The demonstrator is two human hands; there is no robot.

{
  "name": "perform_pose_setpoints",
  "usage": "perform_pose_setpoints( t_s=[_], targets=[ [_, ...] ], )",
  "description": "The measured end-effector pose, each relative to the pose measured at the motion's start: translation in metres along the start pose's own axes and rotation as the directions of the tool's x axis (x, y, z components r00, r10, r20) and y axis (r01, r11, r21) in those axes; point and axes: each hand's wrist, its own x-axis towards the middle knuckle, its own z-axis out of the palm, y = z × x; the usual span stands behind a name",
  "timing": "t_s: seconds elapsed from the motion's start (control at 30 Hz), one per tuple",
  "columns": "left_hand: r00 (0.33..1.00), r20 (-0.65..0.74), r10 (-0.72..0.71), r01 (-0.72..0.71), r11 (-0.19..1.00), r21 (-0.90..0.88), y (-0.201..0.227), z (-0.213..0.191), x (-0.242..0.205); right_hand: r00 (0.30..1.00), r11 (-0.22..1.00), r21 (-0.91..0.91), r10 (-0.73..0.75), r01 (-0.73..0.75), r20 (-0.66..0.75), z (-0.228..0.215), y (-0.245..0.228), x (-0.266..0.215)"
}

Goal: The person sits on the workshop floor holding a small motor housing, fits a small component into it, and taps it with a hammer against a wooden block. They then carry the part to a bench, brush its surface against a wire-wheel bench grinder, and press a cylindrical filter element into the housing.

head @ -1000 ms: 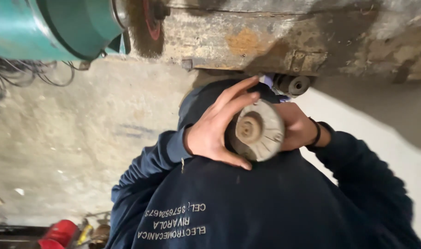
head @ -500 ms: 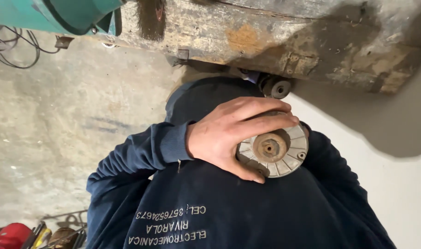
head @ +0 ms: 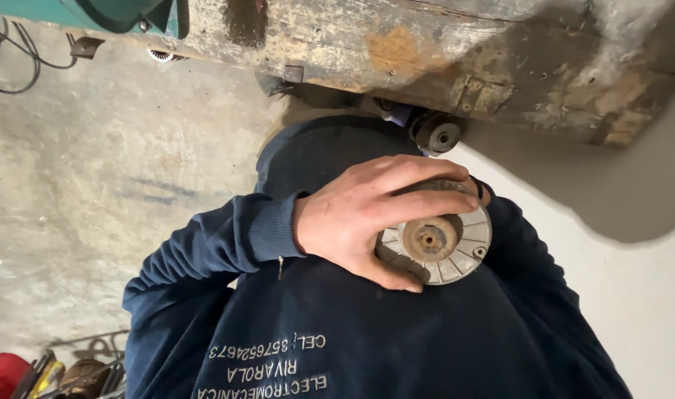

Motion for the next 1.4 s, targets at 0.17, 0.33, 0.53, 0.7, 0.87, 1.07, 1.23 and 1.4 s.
perform_pose_setpoints(
  t_s=[0.17, 0.33, 0.53, 0.7, 0.87, 1.07, 1.23, 1.4],
  targets=[
    [1.000, -0.007, -0.001, 0.001, 1.000, -0.001, 0.000, 0.000, -0.003, 1.000, 1.000, 0.014, 0.000, 0.000, -0.007, -0.005, 0.010, -0.013],
    [1.000, -0.015, 0.003, -0.003, 1.000, -0.012, -0.002, 0.004, -0.006, 1.000, 1.000, 0.025, -0.005, 0.005, -0.019, -0.010, 0.009, -0.017],
    [0.999, -0.033, -0.012, 0.012, 1.000, 0.004, 0.000, 0.004, -0.005, 0.999, 0.999, 0.036, -0.012, 0.013, -0.033, -0.017, 0.001, -0.017],
    [0.999, -0.046, -0.002, 0.003, 1.000, 0.021, -0.004, 0.009, -0.003, 0.999, 0.999, 0.041, -0.022, 0.024, -0.041, -0.023, -0.004, -0.014],
    [1.000, -0.026, 0.009, -0.009, 1.000, 0.021, -0.002, 0.007, 0.001, 0.997, 0.998, 0.052, -0.028, 0.032, -0.065, -0.026, -0.013, -0.015],
    [1.000, -0.015, -0.005, 0.006, 1.000, 0.027, -0.002, 0.005, 0.001, 0.995, 0.997, 0.068, -0.039, 0.046, -0.097, -0.027, -0.018, -0.016],
    [1.000, -0.013, -0.006, 0.006, 1.000, 0.022, -0.004, 0.003, 0.000, 0.991, 0.995, 0.075, -0.055, 0.064, -0.120, -0.030, -0.022, -0.011],
    [1.000, -0.030, -0.011, 0.011, 1.000, 0.006, -0.005, 0.002, -0.001, 0.987, 0.993, 0.080, -0.072, 0.084, -0.143, 0.013, -0.147, 0.070]
  ],
)
